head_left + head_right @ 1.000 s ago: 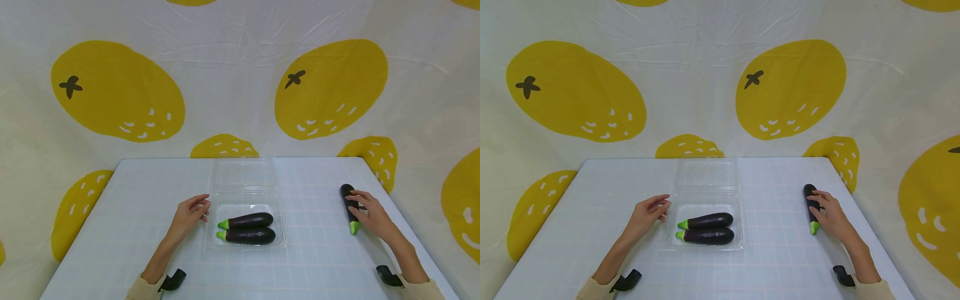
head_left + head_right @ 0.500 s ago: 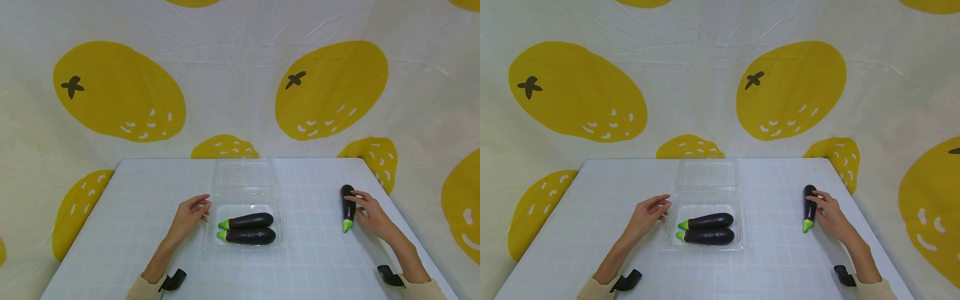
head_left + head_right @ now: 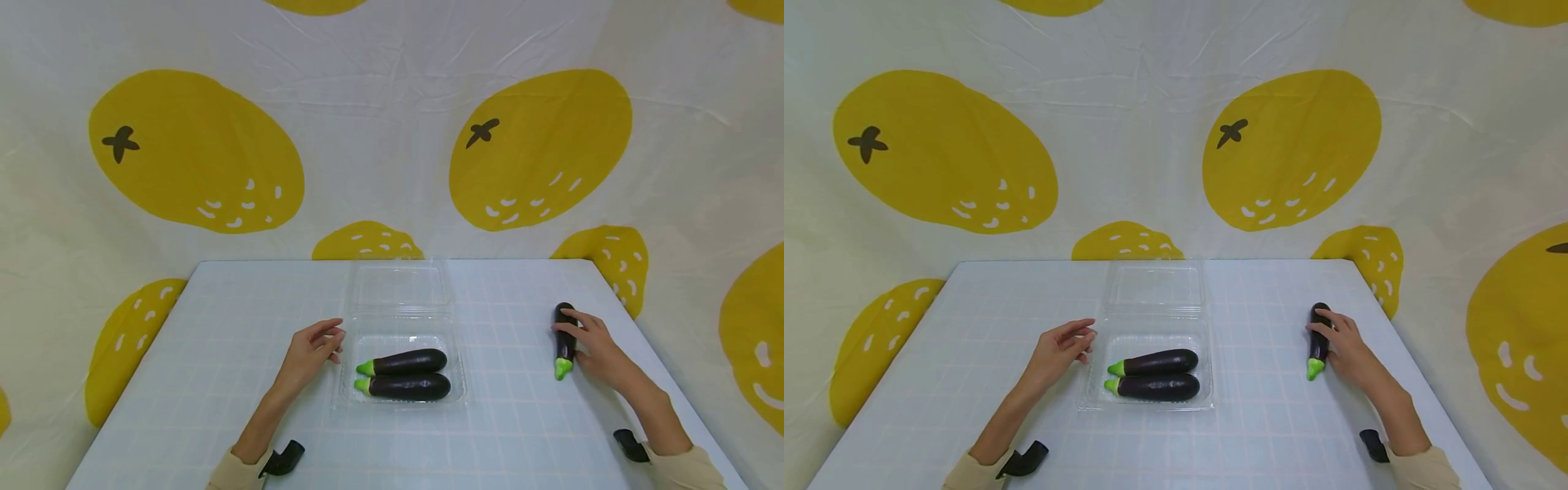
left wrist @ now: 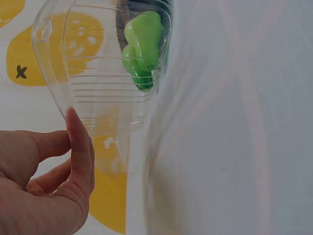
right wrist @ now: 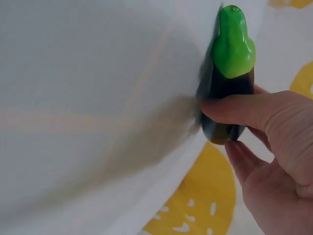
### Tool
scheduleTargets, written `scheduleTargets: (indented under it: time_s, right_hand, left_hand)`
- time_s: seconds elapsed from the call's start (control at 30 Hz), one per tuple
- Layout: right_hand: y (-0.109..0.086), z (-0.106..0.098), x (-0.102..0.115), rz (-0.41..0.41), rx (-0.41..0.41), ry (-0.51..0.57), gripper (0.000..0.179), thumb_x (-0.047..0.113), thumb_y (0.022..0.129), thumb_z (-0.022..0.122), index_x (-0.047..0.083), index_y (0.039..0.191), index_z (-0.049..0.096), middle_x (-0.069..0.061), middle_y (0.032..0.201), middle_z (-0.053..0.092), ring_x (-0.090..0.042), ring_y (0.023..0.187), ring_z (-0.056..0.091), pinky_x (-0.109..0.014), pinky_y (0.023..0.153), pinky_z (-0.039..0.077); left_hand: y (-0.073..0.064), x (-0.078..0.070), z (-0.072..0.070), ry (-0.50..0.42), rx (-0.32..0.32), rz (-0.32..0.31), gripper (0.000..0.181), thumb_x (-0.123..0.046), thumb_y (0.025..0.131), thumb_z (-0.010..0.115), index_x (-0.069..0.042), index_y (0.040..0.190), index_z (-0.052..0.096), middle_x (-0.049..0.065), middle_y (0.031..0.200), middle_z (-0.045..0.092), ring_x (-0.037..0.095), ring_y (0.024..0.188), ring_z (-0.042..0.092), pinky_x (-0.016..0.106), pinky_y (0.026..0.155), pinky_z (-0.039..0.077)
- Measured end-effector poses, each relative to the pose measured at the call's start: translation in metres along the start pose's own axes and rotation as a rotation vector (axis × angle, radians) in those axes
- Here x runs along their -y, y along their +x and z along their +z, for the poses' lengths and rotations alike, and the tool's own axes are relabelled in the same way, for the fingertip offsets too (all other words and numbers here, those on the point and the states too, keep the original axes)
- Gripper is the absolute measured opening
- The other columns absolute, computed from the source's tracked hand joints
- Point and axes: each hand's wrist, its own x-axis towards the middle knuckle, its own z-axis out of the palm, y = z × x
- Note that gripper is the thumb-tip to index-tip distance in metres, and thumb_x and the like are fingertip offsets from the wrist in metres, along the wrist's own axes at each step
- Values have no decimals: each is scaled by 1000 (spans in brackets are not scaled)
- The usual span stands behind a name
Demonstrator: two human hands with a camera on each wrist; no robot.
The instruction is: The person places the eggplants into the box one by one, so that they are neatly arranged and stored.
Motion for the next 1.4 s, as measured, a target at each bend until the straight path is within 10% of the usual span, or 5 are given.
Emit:
scheduleTargets:
  time_s: [0.5,0.63,0.77,1.4]
  right_hand:
    - [0,-2,-2,-103,-51,-61,63,-23,68,80,3,123,62,-25,139,48,-48,124,39,-72,96,44]
    - [1,-3,-2,-126,-79,-55,63,-20,69,82,3,124,62,-24,135,51,-45,122,42,-34,123,27]
    - [3,-2,-2,-159,-115,-28,64,-20,66,83,1,122,63,-24,129,54,-43,117,45,-3,109,5]
    - [13,-5,9,-69,-168,33,55,-3,75,87,0,123,61,-17,117,64,-35,104,58,4,99,17]
  left_hand:
    - [1,0,0,-2,1,10,41,-11,100,68,5,137,60,25,112,66,34,81,68,23,68,60]
    - [0,-1,0,9,-1,8,41,-10,100,68,5,137,60,24,112,67,32,79,68,23,68,59]
    - [0,-3,1,10,-3,0,41,-9,100,68,5,138,60,25,112,67,32,79,68,23,68,60]
    - [0,-2,1,8,-7,-15,41,-9,100,69,4,137,60,25,112,67,28,77,67,23,68,60]
